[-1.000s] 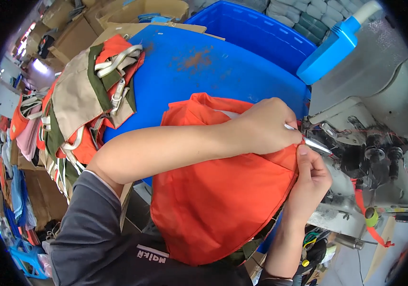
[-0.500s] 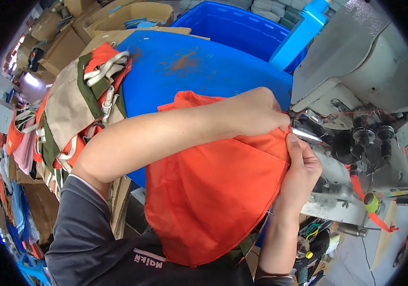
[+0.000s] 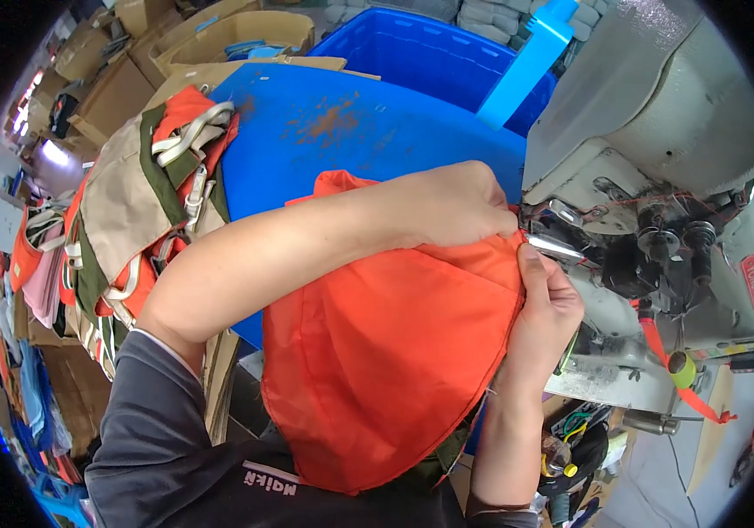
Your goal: Assembling and sewing life jacket components at an industrial sewing machine workstation.
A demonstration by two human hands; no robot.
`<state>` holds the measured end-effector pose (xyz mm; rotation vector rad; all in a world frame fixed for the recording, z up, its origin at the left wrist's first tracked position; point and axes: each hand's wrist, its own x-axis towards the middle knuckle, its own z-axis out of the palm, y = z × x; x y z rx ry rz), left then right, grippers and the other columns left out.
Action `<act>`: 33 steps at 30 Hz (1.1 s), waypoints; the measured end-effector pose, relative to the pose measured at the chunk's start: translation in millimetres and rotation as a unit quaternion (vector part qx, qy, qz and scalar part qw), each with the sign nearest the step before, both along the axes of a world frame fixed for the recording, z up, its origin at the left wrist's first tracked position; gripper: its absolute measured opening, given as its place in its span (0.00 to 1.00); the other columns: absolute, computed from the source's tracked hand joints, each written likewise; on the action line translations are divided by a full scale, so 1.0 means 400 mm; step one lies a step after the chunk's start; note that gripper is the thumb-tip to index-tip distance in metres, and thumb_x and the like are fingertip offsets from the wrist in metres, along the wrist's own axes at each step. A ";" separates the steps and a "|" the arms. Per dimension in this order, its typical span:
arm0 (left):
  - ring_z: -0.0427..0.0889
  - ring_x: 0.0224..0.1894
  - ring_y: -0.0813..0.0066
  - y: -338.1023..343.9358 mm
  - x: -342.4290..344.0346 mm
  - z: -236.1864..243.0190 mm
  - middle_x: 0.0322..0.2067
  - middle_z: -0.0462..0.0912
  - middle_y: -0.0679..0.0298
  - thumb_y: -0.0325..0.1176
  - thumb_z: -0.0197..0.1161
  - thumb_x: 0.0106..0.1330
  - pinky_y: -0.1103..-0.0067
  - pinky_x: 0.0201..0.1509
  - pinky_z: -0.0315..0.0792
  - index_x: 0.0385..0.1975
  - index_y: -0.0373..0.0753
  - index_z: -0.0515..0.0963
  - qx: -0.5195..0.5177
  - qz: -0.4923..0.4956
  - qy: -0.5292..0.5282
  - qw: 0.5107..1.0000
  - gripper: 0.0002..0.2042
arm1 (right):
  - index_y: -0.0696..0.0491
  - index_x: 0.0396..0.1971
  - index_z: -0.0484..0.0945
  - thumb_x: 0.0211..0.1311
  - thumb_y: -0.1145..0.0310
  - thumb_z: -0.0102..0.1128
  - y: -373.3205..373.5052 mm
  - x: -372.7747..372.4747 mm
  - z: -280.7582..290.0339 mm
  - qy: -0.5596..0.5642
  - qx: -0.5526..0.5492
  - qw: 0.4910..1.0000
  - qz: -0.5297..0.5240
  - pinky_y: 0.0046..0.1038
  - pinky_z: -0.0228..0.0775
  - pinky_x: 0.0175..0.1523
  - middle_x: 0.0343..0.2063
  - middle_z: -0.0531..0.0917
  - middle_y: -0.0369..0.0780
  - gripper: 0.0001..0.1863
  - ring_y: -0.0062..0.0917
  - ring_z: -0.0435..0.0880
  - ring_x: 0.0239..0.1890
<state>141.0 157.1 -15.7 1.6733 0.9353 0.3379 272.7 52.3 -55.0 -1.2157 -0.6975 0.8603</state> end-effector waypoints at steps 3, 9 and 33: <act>0.73 0.28 0.80 0.005 0.001 -0.017 0.23 0.79 0.63 0.37 0.59 0.63 0.79 0.33 0.66 0.37 0.25 0.81 0.004 0.007 -0.015 1.000 0.17 | 0.63 0.31 0.84 0.65 0.74 0.62 0.001 -0.005 0.002 -0.004 0.005 1.000 0.001 0.14 0.67 0.33 0.25 0.85 0.36 0.07 0.09 0.75 0.25; 0.73 0.28 0.80 0.003 0.003 -0.010 0.22 0.78 0.63 0.36 0.59 0.63 0.78 0.33 0.66 0.35 0.24 0.81 0.011 0.009 -0.019 1.000 0.16 | 0.61 0.28 0.83 0.64 0.73 0.64 0.003 0.006 -0.005 -0.055 -0.002 0.998 -0.014 0.13 0.61 0.28 0.21 0.82 0.32 0.07 0.07 0.70 0.22; 0.79 0.33 0.70 0.041 -0.006 -0.035 0.29 0.82 0.55 0.37 0.58 0.63 0.77 0.41 0.70 0.44 0.26 0.80 0.041 -0.034 -0.051 0.997 0.19 | 0.63 0.47 0.79 0.70 0.69 0.57 -0.180 0.563 0.243 -0.702 0.208 0.563 -0.384 0.25 0.74 0.54 0.44 0.84 0.47 0.13 0.27 0.82 0.45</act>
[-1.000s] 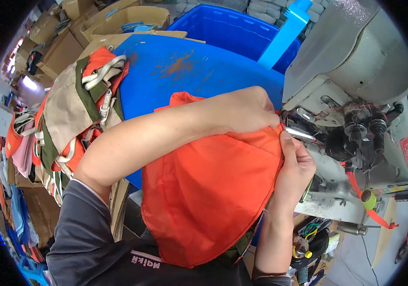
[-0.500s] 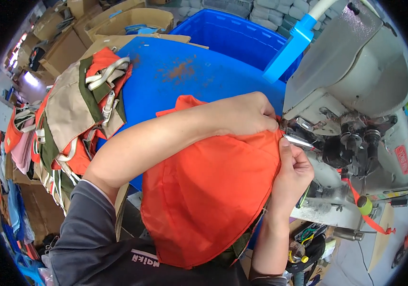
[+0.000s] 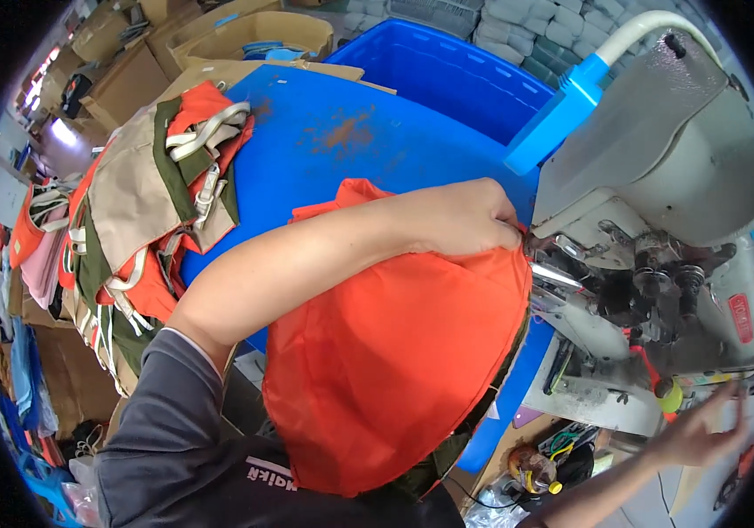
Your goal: Assembling and sewing life jacket components at an industrial sewing machine workstation.
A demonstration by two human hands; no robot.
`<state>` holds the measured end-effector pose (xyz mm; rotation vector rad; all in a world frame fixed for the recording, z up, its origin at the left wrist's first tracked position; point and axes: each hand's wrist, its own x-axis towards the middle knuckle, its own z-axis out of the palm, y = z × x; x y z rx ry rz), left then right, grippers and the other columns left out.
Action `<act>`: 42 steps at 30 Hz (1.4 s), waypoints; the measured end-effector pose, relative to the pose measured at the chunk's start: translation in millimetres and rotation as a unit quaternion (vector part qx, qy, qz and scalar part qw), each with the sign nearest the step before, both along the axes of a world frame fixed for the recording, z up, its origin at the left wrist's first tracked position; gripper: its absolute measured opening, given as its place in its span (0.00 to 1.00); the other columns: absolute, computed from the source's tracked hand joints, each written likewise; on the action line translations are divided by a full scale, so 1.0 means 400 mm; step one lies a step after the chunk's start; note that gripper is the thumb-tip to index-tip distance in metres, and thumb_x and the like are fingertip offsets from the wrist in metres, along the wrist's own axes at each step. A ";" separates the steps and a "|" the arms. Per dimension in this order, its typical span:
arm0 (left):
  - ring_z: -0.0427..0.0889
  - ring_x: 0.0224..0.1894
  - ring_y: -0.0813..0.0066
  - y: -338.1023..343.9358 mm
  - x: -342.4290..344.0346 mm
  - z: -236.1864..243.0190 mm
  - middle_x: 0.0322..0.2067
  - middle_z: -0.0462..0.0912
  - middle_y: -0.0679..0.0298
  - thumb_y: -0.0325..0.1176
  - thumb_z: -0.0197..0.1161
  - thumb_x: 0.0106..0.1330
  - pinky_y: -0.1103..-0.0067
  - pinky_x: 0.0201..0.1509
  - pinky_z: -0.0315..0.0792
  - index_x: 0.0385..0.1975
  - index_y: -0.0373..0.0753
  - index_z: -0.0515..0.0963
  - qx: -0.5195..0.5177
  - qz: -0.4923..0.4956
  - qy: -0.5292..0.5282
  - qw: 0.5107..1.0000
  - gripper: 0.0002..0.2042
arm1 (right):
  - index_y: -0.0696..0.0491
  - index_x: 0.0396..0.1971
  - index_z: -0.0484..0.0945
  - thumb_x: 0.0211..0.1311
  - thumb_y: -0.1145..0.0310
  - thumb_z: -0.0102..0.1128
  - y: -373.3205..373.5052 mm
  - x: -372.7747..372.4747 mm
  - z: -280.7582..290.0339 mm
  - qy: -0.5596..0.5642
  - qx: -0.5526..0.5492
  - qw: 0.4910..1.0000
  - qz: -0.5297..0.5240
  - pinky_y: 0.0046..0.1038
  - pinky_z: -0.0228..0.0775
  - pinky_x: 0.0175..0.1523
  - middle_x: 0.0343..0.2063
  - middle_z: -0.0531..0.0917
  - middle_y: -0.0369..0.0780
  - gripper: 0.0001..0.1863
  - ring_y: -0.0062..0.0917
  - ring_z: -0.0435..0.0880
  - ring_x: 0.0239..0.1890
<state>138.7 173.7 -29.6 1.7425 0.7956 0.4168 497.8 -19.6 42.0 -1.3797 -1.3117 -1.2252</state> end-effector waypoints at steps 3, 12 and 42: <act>0.80 0.33 0.70 -0.004 0.007 -0.026 0.29 0.83 0.55 0.37 0.58 0.64 0.76 0.40 0.70 0.43 0.26 0.81 0.075 0.004 -0.020 0.997 0.18 | 0.65 0.51 0.75 0.70 0.72 0.57 0.001 -0.033 -0.055 -0.091 -0.024 0.993 -0.065 0.31 0.73 0.58 0.47 0.82 0.48 0.15 0.30 0.81 0.48; 0.73 0.50 0.50 -0.167 -0.007 -0.004 0.44 0.74 0.51 0.39 0.69 0.57 0.64 0.54 0.68 0.50 0.35 0.72 0.499 0.225 0.088 0.832 0.24 | 0.61 0.51 0.75 0.68 0.70 0.56 0.063 -0.464 -0.239 0.462 -0.384 0.731 0.323 0.25 0.69 0.49 0.37 0.79 0.38 0.16 0.21 0.77 0.40; 0.78 0.32 0.49 -0.366 0.022 -0.003 0.32 0.75 0.50 0.19 0.56 0.59 0.64 0.33 0.72 0.54 0.28 0.70 0.281 0.122 0.021 0.952 0.20 | 0.63 0.56 0.70 0.72 0.79 0.48 0.044 -0.555 -0.298 0.622 -0.311 0.502 0.514 0.15 0.69 0.46 0.41 0.83 0.38 0.15 0.12 0.79 0.41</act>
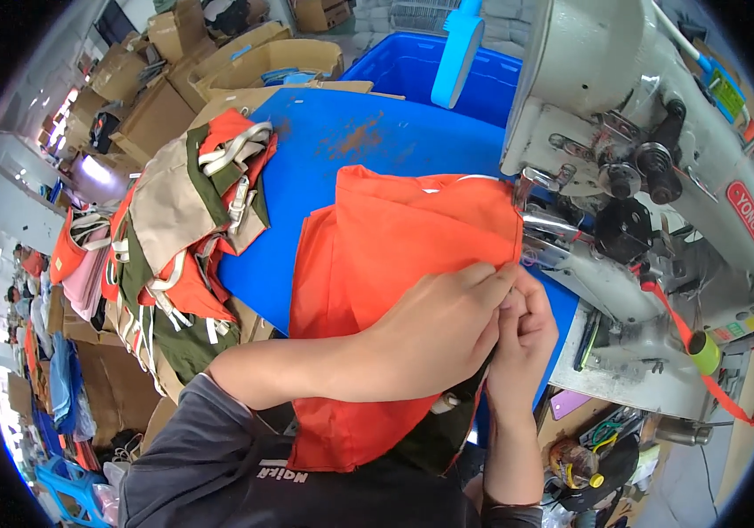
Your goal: Assembling and sewing life jacket components at an industrial sewing machine workstation.
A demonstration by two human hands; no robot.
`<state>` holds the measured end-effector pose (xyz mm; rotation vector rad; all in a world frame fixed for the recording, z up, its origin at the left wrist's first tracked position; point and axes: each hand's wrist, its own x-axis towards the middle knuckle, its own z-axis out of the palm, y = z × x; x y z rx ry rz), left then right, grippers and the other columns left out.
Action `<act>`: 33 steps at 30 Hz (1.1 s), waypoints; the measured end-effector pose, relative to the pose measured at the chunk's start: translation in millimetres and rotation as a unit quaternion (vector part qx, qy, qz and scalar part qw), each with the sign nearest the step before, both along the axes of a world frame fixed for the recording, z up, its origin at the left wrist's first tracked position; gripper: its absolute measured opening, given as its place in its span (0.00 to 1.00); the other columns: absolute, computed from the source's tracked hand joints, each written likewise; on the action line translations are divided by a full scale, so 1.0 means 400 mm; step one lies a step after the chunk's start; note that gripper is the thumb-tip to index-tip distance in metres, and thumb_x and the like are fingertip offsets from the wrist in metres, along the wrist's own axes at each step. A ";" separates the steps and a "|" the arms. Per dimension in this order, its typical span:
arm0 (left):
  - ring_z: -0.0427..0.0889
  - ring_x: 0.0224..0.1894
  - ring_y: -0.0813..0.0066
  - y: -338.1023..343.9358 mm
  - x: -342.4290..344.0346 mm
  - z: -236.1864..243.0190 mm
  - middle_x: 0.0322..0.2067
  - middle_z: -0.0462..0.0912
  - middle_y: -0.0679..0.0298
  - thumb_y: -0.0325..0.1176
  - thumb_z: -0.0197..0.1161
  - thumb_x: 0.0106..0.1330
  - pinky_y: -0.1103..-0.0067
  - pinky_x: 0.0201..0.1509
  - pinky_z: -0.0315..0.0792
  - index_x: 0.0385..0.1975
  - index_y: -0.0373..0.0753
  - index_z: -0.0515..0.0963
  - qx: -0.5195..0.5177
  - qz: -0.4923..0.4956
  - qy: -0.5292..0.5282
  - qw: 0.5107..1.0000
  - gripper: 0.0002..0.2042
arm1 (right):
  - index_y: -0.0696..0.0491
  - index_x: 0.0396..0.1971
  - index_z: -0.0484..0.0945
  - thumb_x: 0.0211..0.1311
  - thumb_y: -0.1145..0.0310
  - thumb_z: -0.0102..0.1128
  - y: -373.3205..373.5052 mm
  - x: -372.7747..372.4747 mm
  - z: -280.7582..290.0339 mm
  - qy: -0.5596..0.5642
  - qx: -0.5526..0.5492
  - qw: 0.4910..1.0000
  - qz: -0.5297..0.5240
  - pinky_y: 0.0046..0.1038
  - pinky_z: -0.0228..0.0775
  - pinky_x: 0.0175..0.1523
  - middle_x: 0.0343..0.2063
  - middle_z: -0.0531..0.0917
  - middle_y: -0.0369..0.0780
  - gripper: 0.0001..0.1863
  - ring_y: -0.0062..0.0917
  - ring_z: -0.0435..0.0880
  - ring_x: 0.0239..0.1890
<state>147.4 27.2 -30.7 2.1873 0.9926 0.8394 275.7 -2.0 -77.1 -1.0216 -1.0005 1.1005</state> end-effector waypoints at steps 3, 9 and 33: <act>0.78 0.33 0.48 0.022 0.013 -0.007 0.33 0.76 0.49 0.19 0.55 0.60 0.62 0.34 0.72 0.52 0.28 0.71 0.009 0.001 -0.038 0.999 0.18 | 0.63 0.56 0.70 0.73 0.78 0.47 0.030 0.001 0.007 0.030 0.001 0.999 -0.016 0.15 0.69 0.45 0.40 0.83 0.37 0.15 0.12 0.79 0.40; 0.78 0.32 0.49 0.067 0.025 -0.019 0.30 0.76 0.49 0.21 0.55 0.61 0.62 0.34 0.72 0.48 0.29 0.73 0.019 0.006 -0.034 0.999 0.15 | 0.63 0.55 0.72 0.73 0.76 0.48 0.069 0.015 0.009 0.024 -0.008 1.000 -0.017 0.15 0.70 0.45 0.38 0.84 0.37 0.14 0.12 0.80 0.39; 0.51 0.74 0.54 0.051 -0.717 -0.416 0.71 0.53 0.50 0.38 0.56 0.69 0.62 0.75 0.47 0.71 0.37 0.55 0.046 0.255 0.380 0.888 0.32 | 0.56 0.62 0.68 0.57 0.66 0.59 -0.265 0.146 -0.169 -0.706 0.032 0.698 0.116 0.47 0.51 0.72 0.68 0.60 0.53 0.31 0.45 0.58 0.71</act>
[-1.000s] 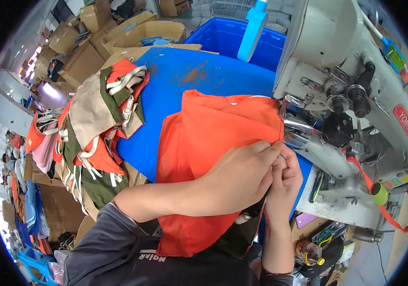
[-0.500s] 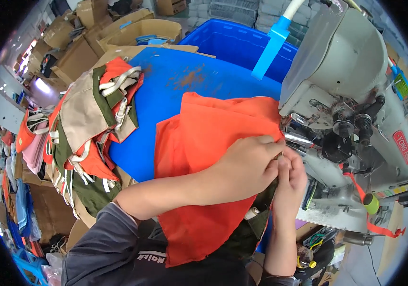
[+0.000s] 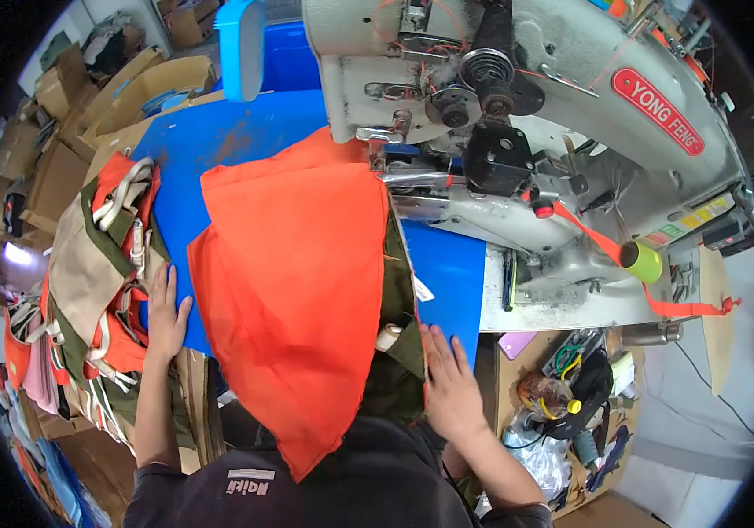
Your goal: Assembling and sewing life jacket components at an industrial sewing machine workstation.
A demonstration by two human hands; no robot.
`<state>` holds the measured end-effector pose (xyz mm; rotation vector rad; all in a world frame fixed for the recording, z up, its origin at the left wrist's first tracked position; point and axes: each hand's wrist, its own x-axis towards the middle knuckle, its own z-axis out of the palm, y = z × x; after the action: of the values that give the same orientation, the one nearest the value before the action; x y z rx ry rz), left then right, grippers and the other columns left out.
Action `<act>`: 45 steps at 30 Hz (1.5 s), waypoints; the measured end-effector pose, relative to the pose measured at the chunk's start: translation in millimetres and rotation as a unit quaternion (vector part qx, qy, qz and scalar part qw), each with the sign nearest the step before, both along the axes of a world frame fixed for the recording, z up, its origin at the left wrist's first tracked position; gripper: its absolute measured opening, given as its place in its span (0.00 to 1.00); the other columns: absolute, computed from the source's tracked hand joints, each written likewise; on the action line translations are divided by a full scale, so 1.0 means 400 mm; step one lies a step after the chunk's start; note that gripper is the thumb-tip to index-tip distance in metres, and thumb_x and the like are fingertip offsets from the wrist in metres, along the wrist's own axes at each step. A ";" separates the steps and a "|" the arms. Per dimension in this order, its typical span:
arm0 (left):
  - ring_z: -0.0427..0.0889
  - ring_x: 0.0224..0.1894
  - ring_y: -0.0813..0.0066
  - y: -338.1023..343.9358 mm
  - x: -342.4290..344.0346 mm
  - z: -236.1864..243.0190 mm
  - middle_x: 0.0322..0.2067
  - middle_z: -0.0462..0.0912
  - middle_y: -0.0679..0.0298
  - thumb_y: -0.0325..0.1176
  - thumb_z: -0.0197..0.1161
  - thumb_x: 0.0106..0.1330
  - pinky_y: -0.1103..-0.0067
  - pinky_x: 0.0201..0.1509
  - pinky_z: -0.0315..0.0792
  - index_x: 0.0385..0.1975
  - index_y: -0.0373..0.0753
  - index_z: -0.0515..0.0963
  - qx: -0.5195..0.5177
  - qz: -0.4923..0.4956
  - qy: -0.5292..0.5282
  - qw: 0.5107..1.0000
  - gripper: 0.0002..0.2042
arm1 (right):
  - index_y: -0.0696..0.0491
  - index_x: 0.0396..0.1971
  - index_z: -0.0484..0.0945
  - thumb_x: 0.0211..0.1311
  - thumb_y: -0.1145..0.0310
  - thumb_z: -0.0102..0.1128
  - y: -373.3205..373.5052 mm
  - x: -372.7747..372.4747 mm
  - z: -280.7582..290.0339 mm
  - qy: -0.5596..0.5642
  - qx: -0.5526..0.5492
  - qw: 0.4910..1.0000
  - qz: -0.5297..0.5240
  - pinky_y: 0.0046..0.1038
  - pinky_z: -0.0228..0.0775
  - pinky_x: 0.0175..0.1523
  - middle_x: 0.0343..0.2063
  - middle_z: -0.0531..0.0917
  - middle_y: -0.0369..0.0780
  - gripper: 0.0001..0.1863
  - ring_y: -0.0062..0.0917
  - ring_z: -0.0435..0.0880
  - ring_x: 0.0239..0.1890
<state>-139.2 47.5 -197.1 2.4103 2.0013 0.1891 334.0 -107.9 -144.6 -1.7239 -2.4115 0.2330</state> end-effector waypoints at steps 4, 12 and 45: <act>0.47 0.75 0.55 0.025 0.059 -0.015 0.73 0.50 0.52 0.47 0.51 0.72 0.59 0.75 0.44 0.72 0.40 0.54 -0.006 0.058 0.020 0.998 0.32 | 0.52 0.65 0.67 0.52 0.69 0.59 0.049 0.059 -0.008 -0.060 0.043 0.997 0.000 0.46 0.52 0.72 0.68 0.63 0.48 0.36 0.40 0.60 0.71; 0.77 0.49 0.55 -0.027 0.217 0.094 0.45 0.77 0.52 0.25 0.67 0.58 0.67 0.55 0.71 0.57 0.31 0.70 0.190 0.090 -0.265 0.941 0.25 | 0.61 0.53 0.73 0.56 0.74 0.63 0.054 0.065 0.122 0.211 0.028 0.971 -0.109 0.40 0.69 0.61 0.58 0.73 0.52 0.23 0.45 0.75 0.59; 0.64 0.19 0.87 -0.075 0.635 0.387 0.19 0.62 0.67 0.18 0.57 0.65 0.84 0.24 0.59 0.60 0.28 0.68 -0.198 -0.206 -0.502 0.816 0.22 | 0.57 0.57 0.73 0.62 0.76 0.59 0.147 -0.146 0.176 0.342 0.132 0.914 -0.175 0.37 0.74 0.28 0.31 0.79 0.46 0.22 0.40 0.80 0.24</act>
<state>114.8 17.5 -42.5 1.7703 0.9086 0.7499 275.7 -49.1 -74.1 -1.5658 -1.5353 0.3664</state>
